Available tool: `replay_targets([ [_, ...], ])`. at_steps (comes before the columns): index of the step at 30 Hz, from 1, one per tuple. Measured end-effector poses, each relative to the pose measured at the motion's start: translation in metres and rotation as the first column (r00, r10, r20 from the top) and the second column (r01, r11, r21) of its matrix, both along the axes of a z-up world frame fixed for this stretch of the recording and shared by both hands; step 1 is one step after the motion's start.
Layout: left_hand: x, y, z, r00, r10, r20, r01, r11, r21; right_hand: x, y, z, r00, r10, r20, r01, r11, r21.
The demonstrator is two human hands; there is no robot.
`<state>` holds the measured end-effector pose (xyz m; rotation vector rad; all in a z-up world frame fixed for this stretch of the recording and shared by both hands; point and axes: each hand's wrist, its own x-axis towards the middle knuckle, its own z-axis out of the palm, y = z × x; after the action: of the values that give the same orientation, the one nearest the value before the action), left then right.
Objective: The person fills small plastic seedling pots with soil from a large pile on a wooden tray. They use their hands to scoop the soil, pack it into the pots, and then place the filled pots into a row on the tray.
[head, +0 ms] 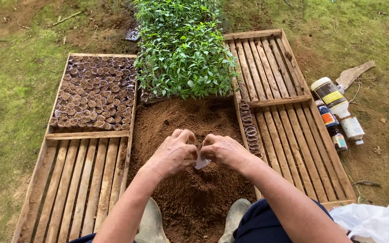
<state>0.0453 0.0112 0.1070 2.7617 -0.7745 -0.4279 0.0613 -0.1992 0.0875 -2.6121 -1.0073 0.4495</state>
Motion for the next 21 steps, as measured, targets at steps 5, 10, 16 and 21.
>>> replay_targets([
  [5,0.001,-0.008,0.001,0.980,-0.152,0.130,0.160,0.986,-0.049,0.000,-0.003,0.007,0.999,-0.032,-0.039,0.034,0.999,0.031],
  [10,0.002,-0.005,-0.002,0.945,-0.292,0.150,0.313,0.938,-0.148,0.006,-0.004,-0.006,0.987,-0.044,-0.154,0.061,0.993,0.104],
  [16,0.004,-0.003,-0.004,0.964,-0.200,-0.174,0.153,0.956,-0.250,0.007,0.005,-0.008,0.979,-0.046,-0.196,0.060,0.996,0.064],
  [21,0.003,0.007,-0.060,0.957,-0.250,0.147,0.251,0.968,0.010,0.004,0.017,-0.012,0.996,-0.049,-0.072,0.048,0.999,-0.008],
])
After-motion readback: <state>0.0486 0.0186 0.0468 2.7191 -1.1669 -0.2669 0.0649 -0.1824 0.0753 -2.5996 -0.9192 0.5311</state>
